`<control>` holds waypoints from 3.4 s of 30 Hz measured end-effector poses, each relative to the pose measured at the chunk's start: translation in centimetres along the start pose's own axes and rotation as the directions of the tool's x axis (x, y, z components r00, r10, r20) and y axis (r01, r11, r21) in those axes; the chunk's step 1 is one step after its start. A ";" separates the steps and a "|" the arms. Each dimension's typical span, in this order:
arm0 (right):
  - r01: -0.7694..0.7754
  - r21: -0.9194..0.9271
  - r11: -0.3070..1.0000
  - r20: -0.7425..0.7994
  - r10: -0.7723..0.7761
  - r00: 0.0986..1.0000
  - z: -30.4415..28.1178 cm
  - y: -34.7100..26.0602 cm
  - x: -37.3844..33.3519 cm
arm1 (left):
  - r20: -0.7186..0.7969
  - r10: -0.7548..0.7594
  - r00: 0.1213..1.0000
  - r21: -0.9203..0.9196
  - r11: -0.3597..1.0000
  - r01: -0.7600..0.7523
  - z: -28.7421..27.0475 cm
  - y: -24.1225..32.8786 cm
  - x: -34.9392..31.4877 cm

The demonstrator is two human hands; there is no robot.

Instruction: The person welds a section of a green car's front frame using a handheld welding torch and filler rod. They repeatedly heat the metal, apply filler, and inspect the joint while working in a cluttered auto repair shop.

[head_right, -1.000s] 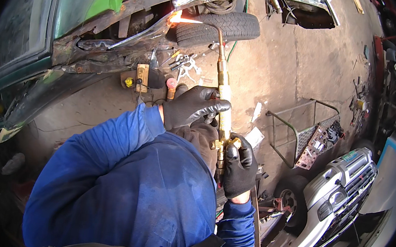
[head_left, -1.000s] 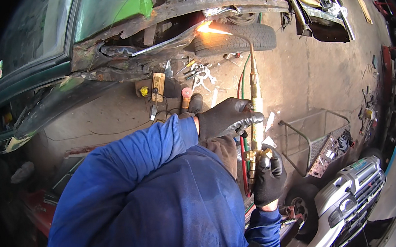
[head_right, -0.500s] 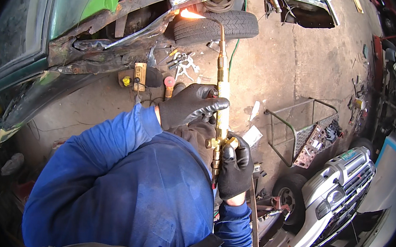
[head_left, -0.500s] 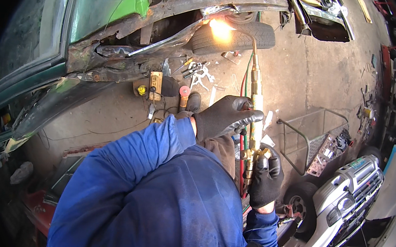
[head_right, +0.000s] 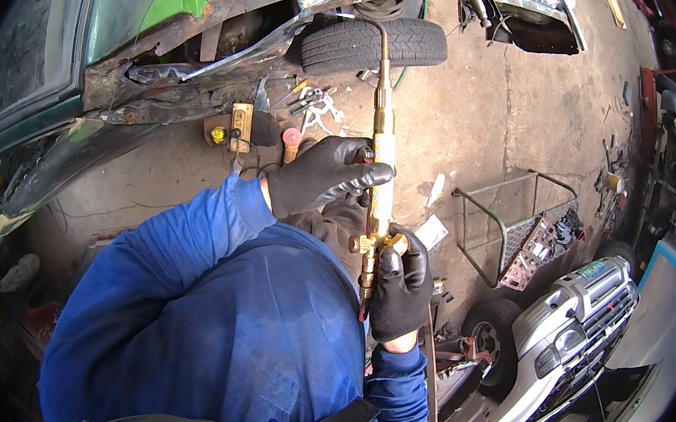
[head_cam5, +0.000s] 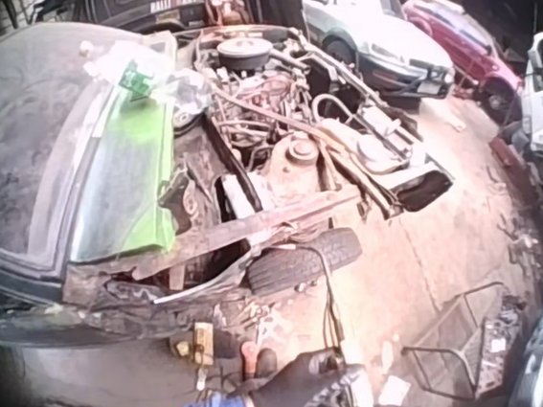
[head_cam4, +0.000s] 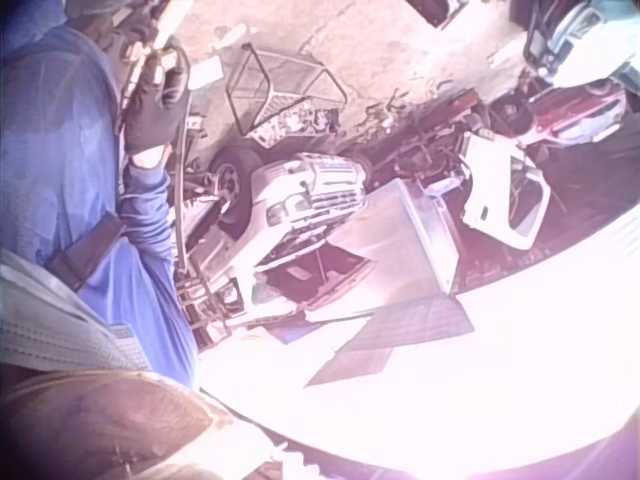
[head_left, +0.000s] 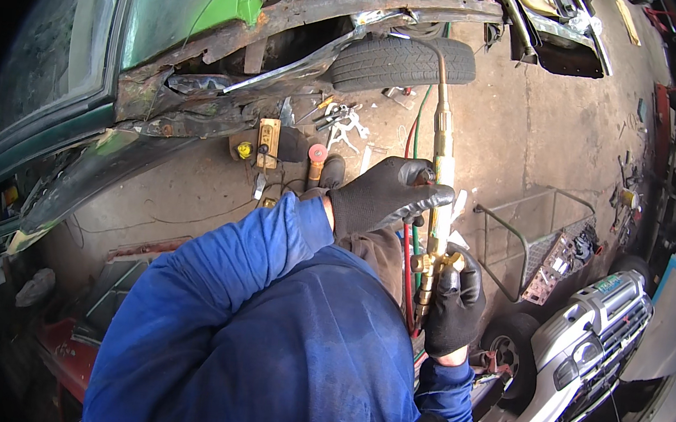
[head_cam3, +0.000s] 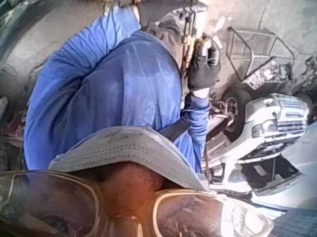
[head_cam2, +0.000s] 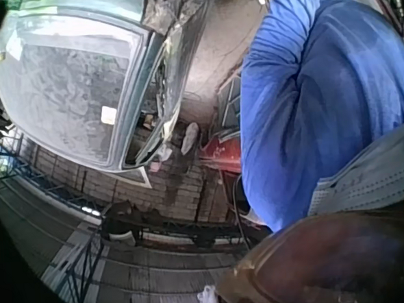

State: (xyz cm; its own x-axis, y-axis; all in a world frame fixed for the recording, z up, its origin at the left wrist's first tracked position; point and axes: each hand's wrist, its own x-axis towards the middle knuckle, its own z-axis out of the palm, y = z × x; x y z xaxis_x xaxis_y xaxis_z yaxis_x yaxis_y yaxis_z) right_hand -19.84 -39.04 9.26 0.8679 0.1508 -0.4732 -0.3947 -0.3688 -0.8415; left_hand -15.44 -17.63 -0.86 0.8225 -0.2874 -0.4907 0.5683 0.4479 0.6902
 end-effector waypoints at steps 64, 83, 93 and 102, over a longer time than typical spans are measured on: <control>0.022 -0.032 0.999 -0.037 -0.024 0.999 1.2 -0.8 1.0 | -0.062 0.141 0.988 0.041 0.989 -0.139 -1.2 0.9 0.2; 0.035 -0.061 0.998 -0.037 -0.038 0.999 1.0 -0.5 1.1 | -0.061 0.098 0.993 0.032 0.995 -0.097 -1.1 1.7 -0.1; 0.039 -0.080 0.996 -0.021 -0.041 0.999 1.0 -0.9 1.0 | -0.057 0.110 0.992 0.025 0.994 -0.109 -1.1 1.5 0.0; 0.051 -0.084 0.995 -0.013 -0.053 0.999 1.1 -1.1 1.2 | -0.059 0.087 0.994 -0.002 0.996 -0.087 -1.0 2.0 -0.2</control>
State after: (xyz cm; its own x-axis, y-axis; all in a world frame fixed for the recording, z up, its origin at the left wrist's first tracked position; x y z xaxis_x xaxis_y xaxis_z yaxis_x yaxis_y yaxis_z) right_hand -18.70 -37.46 9.36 0.8914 0.1580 -0.4248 -0.3230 -0.4360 -0.8400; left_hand -14.49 -15.83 0.14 0.8660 -0.1971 -0.4596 0.4946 0.4733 0.7289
